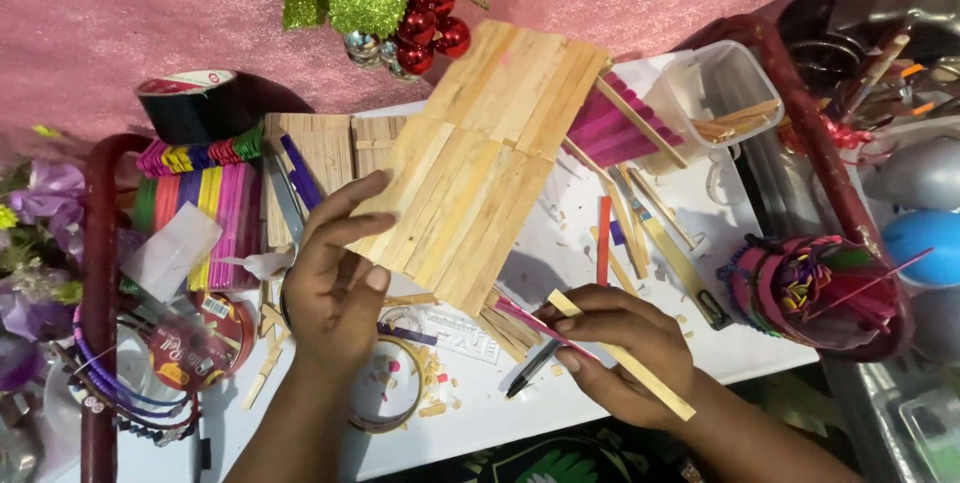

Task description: The person is constructing a roof for a popsicle stick model by cutting sticks to length, applying glue, and attaching them to a wooden frame.

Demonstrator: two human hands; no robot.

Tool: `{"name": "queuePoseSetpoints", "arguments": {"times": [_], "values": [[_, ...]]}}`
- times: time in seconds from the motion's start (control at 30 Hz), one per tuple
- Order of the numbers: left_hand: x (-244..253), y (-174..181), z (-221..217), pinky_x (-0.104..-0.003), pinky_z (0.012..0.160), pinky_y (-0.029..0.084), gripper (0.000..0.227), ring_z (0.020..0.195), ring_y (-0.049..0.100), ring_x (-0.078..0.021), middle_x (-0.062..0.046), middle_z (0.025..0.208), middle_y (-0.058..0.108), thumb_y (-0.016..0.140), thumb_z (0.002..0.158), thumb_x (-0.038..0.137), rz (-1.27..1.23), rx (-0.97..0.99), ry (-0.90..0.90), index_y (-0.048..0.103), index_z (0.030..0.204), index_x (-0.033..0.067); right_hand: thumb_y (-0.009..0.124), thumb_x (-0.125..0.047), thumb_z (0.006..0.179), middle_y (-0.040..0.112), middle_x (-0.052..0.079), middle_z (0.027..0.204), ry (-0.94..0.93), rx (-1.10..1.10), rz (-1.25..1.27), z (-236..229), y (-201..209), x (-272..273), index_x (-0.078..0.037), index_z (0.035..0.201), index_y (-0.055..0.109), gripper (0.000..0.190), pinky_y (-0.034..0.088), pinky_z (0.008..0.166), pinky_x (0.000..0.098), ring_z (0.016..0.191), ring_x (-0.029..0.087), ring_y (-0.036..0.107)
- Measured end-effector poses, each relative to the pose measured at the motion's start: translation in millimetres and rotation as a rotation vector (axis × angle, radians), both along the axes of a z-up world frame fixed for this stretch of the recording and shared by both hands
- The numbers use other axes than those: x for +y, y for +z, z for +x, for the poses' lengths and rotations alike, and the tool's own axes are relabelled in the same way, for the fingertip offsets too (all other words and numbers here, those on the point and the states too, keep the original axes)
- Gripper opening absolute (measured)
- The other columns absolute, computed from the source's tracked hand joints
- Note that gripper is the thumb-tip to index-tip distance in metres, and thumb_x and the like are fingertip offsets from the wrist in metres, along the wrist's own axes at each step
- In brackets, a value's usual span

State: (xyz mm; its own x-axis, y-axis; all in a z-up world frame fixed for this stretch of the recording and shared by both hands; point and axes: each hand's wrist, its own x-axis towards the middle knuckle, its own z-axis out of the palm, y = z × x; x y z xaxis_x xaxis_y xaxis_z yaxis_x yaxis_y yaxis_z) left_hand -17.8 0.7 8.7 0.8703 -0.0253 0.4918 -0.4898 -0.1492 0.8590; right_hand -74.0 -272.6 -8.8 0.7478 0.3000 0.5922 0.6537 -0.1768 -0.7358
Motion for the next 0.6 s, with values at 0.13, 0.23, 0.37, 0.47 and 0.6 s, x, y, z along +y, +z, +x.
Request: {"name": "queuePoseSetpoints", "arguments": {"times": [0.13, 0.23, 0.37, 0.47, 0.6], "values": [[4, -1, 0, -0.034, 0.102, 0.057, 0.028, 0.141, 0.061, -0.0370, -0.023, 0.145, 0.056, 0.059, 0.101, 0.026, 0.026, -0.120, -0.033, 0.059, 0.122, 0.0071, 0.066, -0.014, 0.095, 0.076, 0.013, 0.113, -0.092, 0.040, -0.039, -4, 0, -6, -0.006, 0.113, 0.067, 0.020, 0.066, 0.094, 0.0351, 0.108, 0.026, 0.076], [1, 12, 0, -0.043, 0.112, 0.060, 0.027, 0.143, 0.057, -0.0408, -0.023, 0.144, 0.054, 0.062, 0.098, 0.012, 0.070, -0.175, -0.101, 0.057, 0.124, 0.0034, 0.066, -0.014, 0.094, 0.075, 0.013, 0.111, -0.125, 0.060, -0.069, -8, -11, -16, -0.005, 0.113, 0.065, 0.020, 0.062, 0.091, 0.0349, 0.107, 0.026, 0.074], [-7, 36, -1, -0.044, 0.109, 0.059, 0.027, 0.126, 0.068, -0.0375, -0.027, 0.135, 0.062, 0.068, 0.096, 0.020, 0.299, -0.289, -0.084, 0.064, 0.115, 0.0009, 0.067, -0.016, 0.094, 0.075, 0.010, 0.108, -0.210, 0.003, -0.129, -15, -23, -28, -0.005, 0.111, 0.066, 0.021, 0.062, 0.092, 0.0378, 0.105, 0.027, 0.073], [-13, 49, -1, -0.042, 0.110, 0.059, 0.026, 0.130, 0.067, -0.0390, -0.027, 0.137, 0.061, 0.067, 0.098, 0.017, 0.334, -0.308, -0.184, 0.064, 0.119, 0.0016, 0.069, -0.017, 0.092, 0.074, 0.012, 0.108, -0.234, -0.009, -0.135, -23, -24, -33, -0.004, 0.110, 0.066, 0.022, 0.063, 0.091, 0.0359, 0.102, 0.026, 0.074], [-21, 64, -1, -0.045, 0.116, 0.054, 0.025, 0.138, 0.063, -0.0402, -0.025, 0.144, 0.056, 0.066, 0.099, 0.012, 0.348, -0.278, -0.302, 0.061, 0.122, 0.0021, 0.069, -0.018, 0.091, 0.073, 0.017, 0.108, -0.241, -0.014, -0.117, -29, -24, -34, -0.003, 0.108, 0.064, 0.023, 0.064, 0.085, 0.0354, 0.100, 0.029, 0.076]]}}
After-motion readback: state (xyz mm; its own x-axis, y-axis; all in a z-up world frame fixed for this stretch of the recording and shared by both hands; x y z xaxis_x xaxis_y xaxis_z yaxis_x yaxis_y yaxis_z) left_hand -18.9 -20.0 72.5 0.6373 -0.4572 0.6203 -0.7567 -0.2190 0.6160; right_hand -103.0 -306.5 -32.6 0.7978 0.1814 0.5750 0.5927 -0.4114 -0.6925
